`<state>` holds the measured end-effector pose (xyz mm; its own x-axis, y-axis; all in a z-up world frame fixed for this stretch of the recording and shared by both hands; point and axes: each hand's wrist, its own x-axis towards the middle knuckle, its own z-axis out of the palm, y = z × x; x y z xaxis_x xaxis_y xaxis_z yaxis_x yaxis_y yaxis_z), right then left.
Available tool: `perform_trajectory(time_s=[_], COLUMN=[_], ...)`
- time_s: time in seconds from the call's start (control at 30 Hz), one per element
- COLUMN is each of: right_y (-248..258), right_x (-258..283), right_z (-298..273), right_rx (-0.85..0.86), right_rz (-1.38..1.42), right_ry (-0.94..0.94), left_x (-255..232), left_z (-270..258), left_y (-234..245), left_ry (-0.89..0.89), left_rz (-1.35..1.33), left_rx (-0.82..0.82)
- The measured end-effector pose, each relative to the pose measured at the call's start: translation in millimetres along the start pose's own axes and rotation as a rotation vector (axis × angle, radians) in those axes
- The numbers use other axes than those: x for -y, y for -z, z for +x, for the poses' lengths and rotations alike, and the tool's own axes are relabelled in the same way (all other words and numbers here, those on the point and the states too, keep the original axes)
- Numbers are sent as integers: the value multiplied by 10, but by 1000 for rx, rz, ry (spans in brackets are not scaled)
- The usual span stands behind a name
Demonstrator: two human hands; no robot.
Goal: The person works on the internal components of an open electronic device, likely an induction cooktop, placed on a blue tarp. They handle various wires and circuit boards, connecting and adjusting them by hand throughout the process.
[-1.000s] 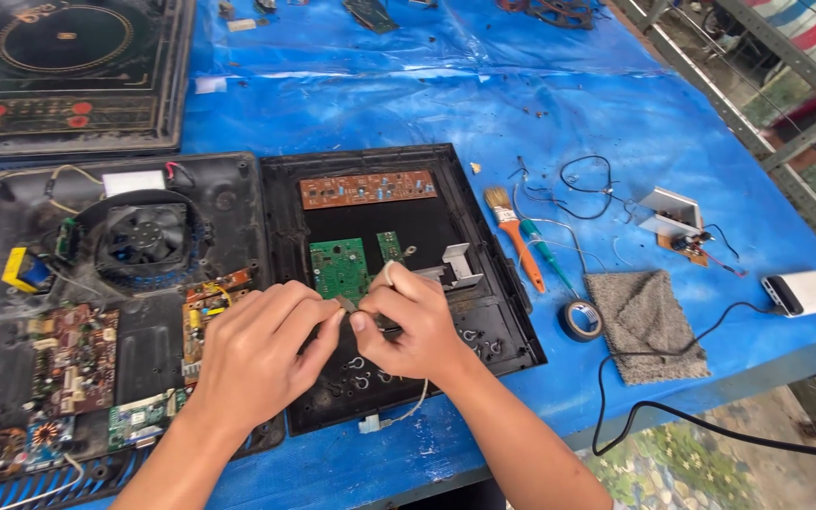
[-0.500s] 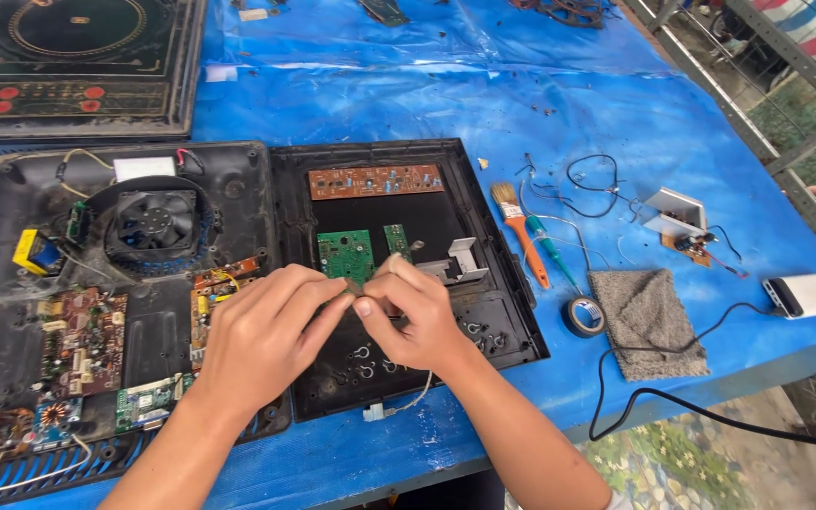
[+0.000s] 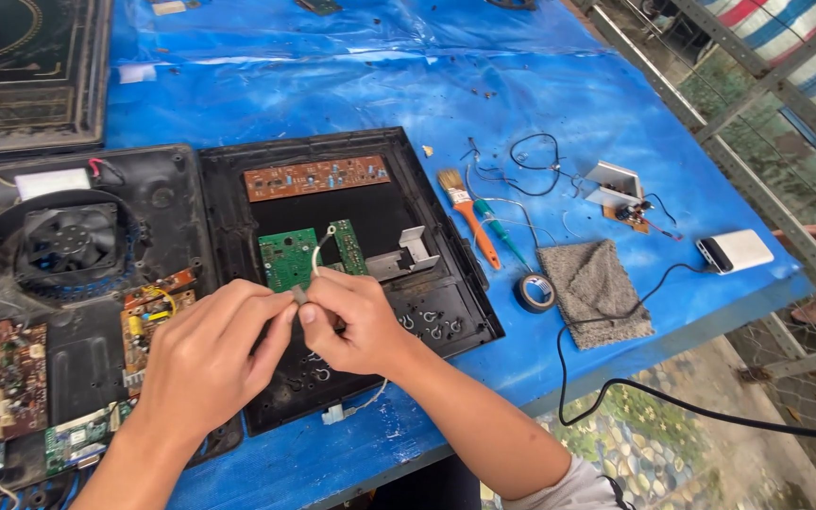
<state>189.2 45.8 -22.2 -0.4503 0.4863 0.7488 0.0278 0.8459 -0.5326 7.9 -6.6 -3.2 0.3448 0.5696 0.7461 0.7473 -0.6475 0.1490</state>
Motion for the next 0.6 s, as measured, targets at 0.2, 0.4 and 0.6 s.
perform_trajectory(time_s=[0.2,0.4,0.6], right_y=[-27,-54,-55], right_x=[46,41,69], right_z=[2,-46,-26], right_rx=[-24,-20,-22], right_rz=[-62,-48,-53], right_ry=[51,21,34], left_x=[-45,-17,-25], left_z=[3,-53,-67], left_y=[29,-13,-31], left_ry=[-5,-1,5], left_rz=[81,100,87], left_rx=[-9,-18,-39])
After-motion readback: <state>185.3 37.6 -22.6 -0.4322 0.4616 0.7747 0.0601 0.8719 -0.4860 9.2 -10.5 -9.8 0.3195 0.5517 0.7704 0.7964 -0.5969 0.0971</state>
